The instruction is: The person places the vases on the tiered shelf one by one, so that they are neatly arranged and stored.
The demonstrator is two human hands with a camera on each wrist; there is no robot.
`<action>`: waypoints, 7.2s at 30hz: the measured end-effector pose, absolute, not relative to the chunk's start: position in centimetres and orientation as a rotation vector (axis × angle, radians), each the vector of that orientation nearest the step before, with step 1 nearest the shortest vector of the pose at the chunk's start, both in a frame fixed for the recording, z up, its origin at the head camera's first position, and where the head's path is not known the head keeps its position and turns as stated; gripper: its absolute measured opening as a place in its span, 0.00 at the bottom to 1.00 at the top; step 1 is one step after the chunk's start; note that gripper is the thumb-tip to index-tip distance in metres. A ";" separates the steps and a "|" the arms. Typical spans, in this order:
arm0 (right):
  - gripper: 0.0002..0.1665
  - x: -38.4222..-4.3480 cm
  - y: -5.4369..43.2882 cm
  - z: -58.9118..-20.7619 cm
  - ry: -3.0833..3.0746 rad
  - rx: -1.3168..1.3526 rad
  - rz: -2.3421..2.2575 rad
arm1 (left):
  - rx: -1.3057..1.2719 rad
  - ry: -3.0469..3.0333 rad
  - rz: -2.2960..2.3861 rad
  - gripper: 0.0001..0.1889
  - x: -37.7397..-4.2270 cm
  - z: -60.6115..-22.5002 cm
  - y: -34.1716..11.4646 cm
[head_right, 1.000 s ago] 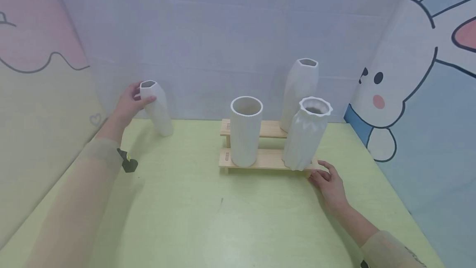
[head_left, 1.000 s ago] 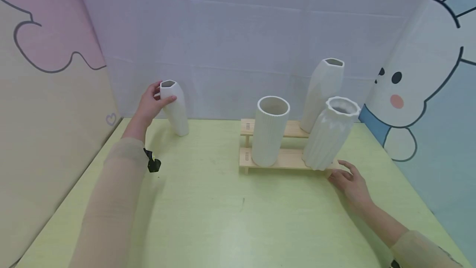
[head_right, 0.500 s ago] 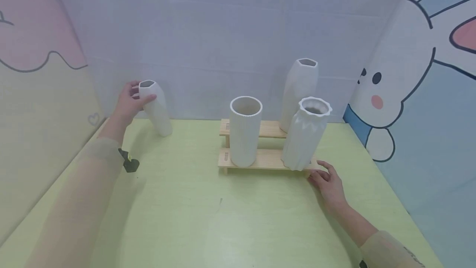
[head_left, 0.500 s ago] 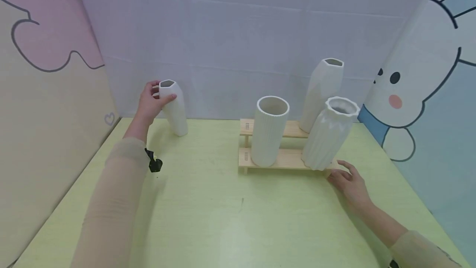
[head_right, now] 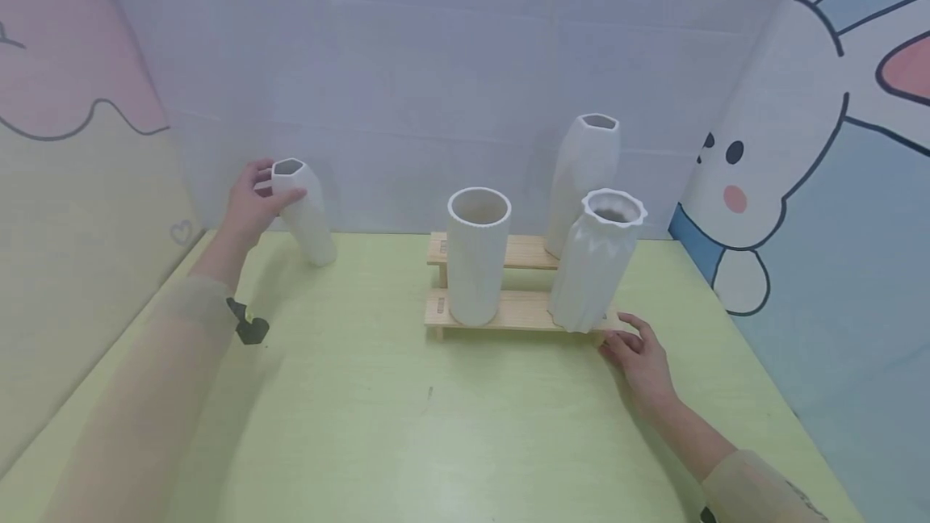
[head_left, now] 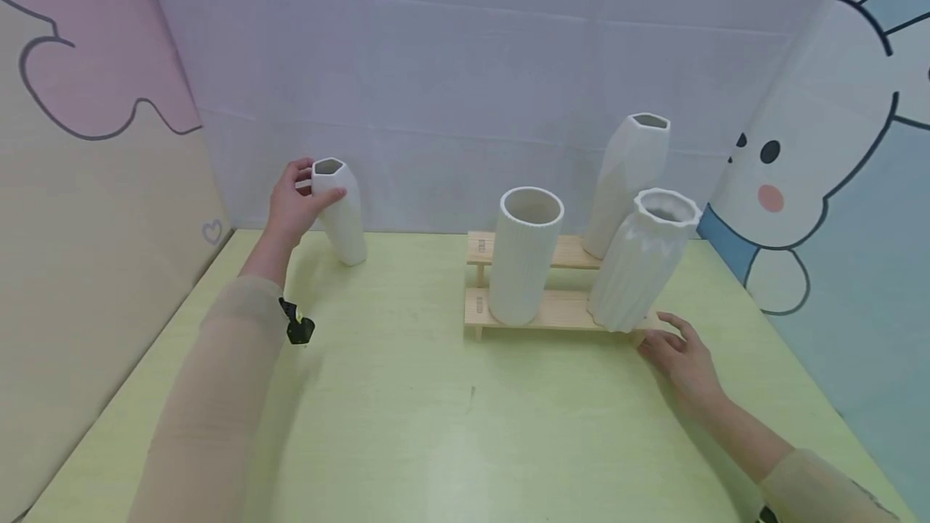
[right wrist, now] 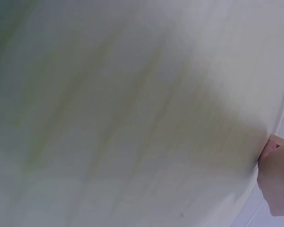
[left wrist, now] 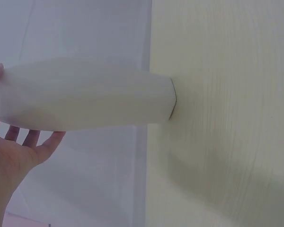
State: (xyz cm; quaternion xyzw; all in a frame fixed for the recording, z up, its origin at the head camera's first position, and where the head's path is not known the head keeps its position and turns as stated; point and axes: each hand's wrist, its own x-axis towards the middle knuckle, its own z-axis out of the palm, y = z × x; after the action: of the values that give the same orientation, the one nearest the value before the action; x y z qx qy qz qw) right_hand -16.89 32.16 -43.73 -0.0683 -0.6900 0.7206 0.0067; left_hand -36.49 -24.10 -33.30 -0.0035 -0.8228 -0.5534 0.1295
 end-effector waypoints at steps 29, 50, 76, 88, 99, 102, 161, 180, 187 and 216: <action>0.32 -17.2 32.0 -43.8 -2.163 -0.238 2.259 | 0.059 -2.492 -1.568 0.42 -33.8 -29.7 -21.7; 0.35 -17.2 32.4 -43.7 -2.204 -0.254 2.239 | 0.121 -2.479 -1.673 0.39 -31.2 -25.2 -19.6; 0.31 -17.4 32.6 -43.9 -2.153 -0.245 2.270 | -0.017 -2.339 -1.851 0.34 -28.9 -19.5 -14.4; 0.30 -17.4 32.6 -43.9 -2.147 -0.228 2.268 | -0.139 -2.231 -1.936 0.32 -28.9 -18.0 -11.7; 0.34 -17.6 32.7 -43.9 -2.203 -0.275 2.241 | -0.301 -2.197 -1.990 0.32 -30.2 -18.6 -9.3; 0.34 -17.6 32.7 -43.9 -2.184 -0.270 2.258 | -0.345 -2.188 -2.006 0.32 -30.5 -18.9 -8.7; 0.32 -17.5 32.3 -43.6 -2.171 -0.281 2.274 | -0.575 -2.242 -2.060 0.35 -34.5 -23.2 -0.2; 0.21 -17.3 32.3 -44.0 -2.029 -0.131 2.359 | -0.631 -2.259 -1.986 0.35 -34.3 -23.8 -0.2; 0.21 -17.3 32.2 -43.7 -2.060 -0.158 2.348 | -0.626 -2.258 -1.953 0.34 -34.1 -23.9 -0.5; 0.22 -17.4 32.4 -43.8 -2.062 -0.190 2.354 | -0.632 -2.288 -1.927 0.35 -34.5 -23.5 0.3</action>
State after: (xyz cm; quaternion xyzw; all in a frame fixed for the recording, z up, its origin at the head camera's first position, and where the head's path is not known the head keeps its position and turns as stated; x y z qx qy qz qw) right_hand -17.44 32.35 -43.84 -0.0607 -0.6578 0.7508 0.0031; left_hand -34.51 0.30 -23.54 -0.2064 -0.7478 -0.6296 0.0421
